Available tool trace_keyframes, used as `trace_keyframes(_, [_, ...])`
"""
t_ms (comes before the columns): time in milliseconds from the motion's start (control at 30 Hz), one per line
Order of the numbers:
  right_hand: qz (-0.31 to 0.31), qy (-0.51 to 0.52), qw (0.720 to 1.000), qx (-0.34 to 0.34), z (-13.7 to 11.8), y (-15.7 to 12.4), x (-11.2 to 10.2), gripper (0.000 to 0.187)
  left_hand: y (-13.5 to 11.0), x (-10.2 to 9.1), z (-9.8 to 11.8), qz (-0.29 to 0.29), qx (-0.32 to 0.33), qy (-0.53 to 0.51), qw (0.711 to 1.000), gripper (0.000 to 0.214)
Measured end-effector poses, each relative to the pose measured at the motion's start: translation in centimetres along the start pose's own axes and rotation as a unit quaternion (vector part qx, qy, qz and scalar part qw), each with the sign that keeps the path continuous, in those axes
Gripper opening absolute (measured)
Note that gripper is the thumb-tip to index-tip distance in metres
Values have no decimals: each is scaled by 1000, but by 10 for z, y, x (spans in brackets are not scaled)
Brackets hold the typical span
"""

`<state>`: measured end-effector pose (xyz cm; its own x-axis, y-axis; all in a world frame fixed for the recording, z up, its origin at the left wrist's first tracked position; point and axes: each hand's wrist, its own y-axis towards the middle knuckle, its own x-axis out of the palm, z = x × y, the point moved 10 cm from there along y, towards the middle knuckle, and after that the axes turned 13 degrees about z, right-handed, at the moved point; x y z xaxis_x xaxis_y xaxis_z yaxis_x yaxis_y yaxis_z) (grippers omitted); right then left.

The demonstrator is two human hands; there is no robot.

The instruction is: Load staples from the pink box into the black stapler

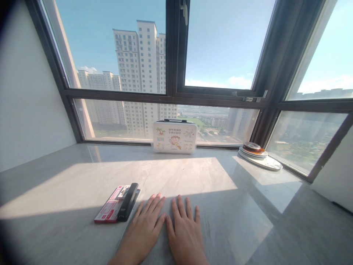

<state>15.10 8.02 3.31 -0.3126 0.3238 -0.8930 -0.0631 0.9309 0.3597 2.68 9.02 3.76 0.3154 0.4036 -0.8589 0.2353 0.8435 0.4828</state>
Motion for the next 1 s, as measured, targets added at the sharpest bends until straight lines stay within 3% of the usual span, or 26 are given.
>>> trace_keyframes(1000, [-1, -1, 1000, -1, 0, 0, 1, 57, -2, 2, -2, 10, 3, 0, 1000, 53])
